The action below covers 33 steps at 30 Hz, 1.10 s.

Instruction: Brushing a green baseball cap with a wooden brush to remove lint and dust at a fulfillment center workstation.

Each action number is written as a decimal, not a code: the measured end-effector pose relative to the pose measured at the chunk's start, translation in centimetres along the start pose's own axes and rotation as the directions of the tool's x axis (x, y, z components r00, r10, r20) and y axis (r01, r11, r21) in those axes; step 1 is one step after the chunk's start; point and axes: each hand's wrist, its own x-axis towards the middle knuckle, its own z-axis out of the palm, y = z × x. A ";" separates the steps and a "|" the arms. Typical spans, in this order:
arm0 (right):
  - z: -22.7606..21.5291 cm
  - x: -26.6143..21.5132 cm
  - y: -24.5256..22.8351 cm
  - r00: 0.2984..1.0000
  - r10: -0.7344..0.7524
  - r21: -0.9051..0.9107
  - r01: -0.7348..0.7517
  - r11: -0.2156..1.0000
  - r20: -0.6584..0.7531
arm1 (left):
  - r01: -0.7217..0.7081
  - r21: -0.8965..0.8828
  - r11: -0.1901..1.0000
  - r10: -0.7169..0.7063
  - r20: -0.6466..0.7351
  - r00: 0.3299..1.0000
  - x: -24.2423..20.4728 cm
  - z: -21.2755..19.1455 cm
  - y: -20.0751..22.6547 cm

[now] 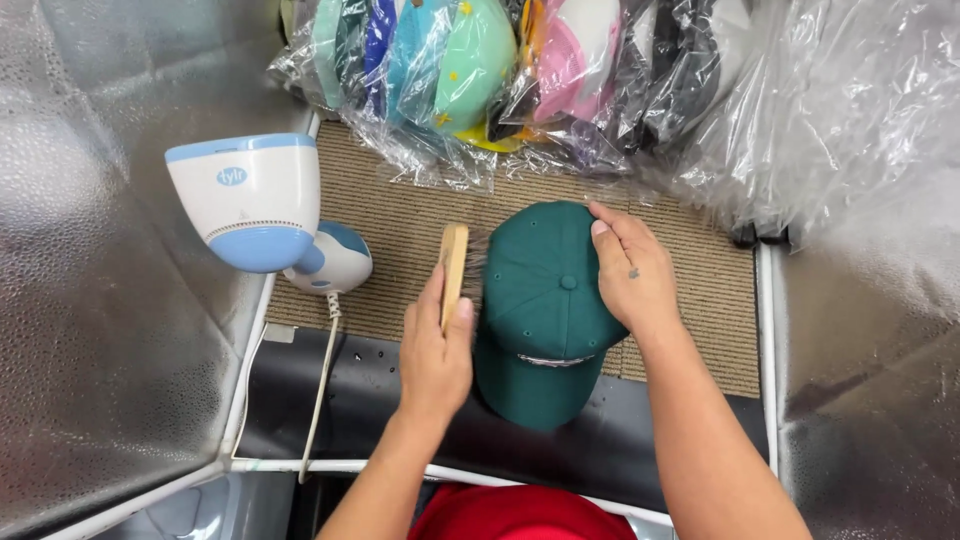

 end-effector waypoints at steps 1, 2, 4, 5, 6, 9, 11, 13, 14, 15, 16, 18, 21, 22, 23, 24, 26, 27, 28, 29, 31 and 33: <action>-0.1 0.0 0.1 1.000 -0.001 -0.002 0.001 1.000 0.000 | 0.000 -0.003 1.000 0.000 0.000 1.000 -0.3 0.7 -0.1; -0.2 -0.1 0.0 1.000 0.020 -0.006 -0.020 1.000 0.001 | -0.079 -0.014 0.997 0.078 -0.069 0.995 -0.7 1.4 -0.2; -0.1 0.1 -0.3 1.000 0.023 -0.004 -0.023 1.000 0.008 | -0.161 -0.016 0.987 0.156 -0.157 0.975 0.0 2.3 -2.6; -0.1 0.1 -0.3 0.999 0.043 -0.008 -0.043 0.999 0.011 | 0.046 0.042 0.998 -0.047 0.039 0.998 0.8 2.6 -5.0; -0.2 0.1 -0.3 0.998 0.062 -0.012 -0.062 0.998 0.015 | 0.237 0.138 0.962 -0.262 0.214 0.941 1.7 3.1 -7.3; -0.3 -0.2 -0.1 0.982 0.190 -0.031 -0.190 0.981 0.008 | 0.159 0.070 0.985 -0.164 0.067 0.984 -0.8 -0.1 -1.4; -0.5 0.2 -0.2 0.976 0.218 -0.028 -0.218 0.976 -0.007 | -0.232 0.132 0.964 0.242 -0.062 0.968 -0.4 0.9 -1.0; -0.2 0.0 0.1 0.971 0.237 -0.030 -0.237 0.971 -0.001 | -0.555 0.241 0.796 0.597 -0.168 0.784 0.2 1.5 0.0; 0.0 -0.1 0.4 0.971 0.240 0.002 -0.240 0.971 -0.021 | -0.558 0.302 0.773 0.612 -0.127 0.780 1.0 1.6 0.8; 0.0 -0.1 0.8 0.968 0.246 0.039 -0.244 0.969 -0.050 | -0.570 0.358 0.739 0.632 -0.079 0.771 2.0 1.8 1.8; 0.3 -0.4 0.7 0.968 0.244 0.041 -0.242 0.969 -0.053 | -0.573 0.359 0.737 0.635 -0.079 0.768 3.6 1.5 1.4; 0.5 -1.6 0.9 0.962 -0.109 -0.005 0.111 0.994 -0.251 | -0.428 0.523 0.737 0.582 -0.169 0.795 6.7 1.4 0.6; 0.4 -5.2 0.9 0.829 -0.433 -0.164 0.401 0.901 -0.354 | -0.677 0.384 0.628 0.739 -0.021 0.674 4.8 0.7 2.9; 0.9 -5.9 1.3 0.824 -0.436 -0.167 0.403 0.900 -0.361 | -0.682 0.383 0.623 0.744 -0.023 0.667 5.4 1.2 3.0; 1.6 -7.1 1.8 0.842 -0.437 -0.162 0.406 0.899 -0.318 | -0.673 0.389 0.629 0.735 -0.017 0.678 5.4 1.5 2.7; 2.2 -8.4 2.3 0.857 -0.437 -0.156 0.409 0.899 -0.274 | -0.664 0.395 0.635 0.726 -0.011 0.688 5.4 1.9 2.3; 2.5 -9.0 2.6 0.870 -0.411 -0.118 0.393 0.912 -0.273 | -0.654 0.427 0.624 0.736 -0.040 0.676 8.4 2.1 -0.3; 2.6 -8.7 2.7 0.873 -0.403 -0.072 0.400 0.914 -0.274 | -0.637 0.473 0.609 0.751 -0.086 0.655 10.2 2.1 -1.3; 3.0 -8.9 3.5 0.873 -0.404 -0.073 0.400 0.914 -0.275 | -0.637 0.472 0.609 0.752 -0.087 0.654 8.5 2.0 0.5; 3.4 -8.7 4.1 0.866 -0.401 -0.066 0.400 0.914 -0.300 | -0.772 0.335 0.540 0.815 0.021 0.579 7.4 2.0 2.6; 4.0 -8.6 5.4 0.860 -0.396 -0.060 0.398 0.915 -0.324 | -0.872 0.177 0.457 0.870 0.114 0.479 6.7 2.5 5.0; 4.5 -8.7 6.5 0.861 -0.358 -0.046 0.367 0.929 -0.361 | -0.882 0.138 0.451 0.822 0.322 0.471 7.6 3.4 5.5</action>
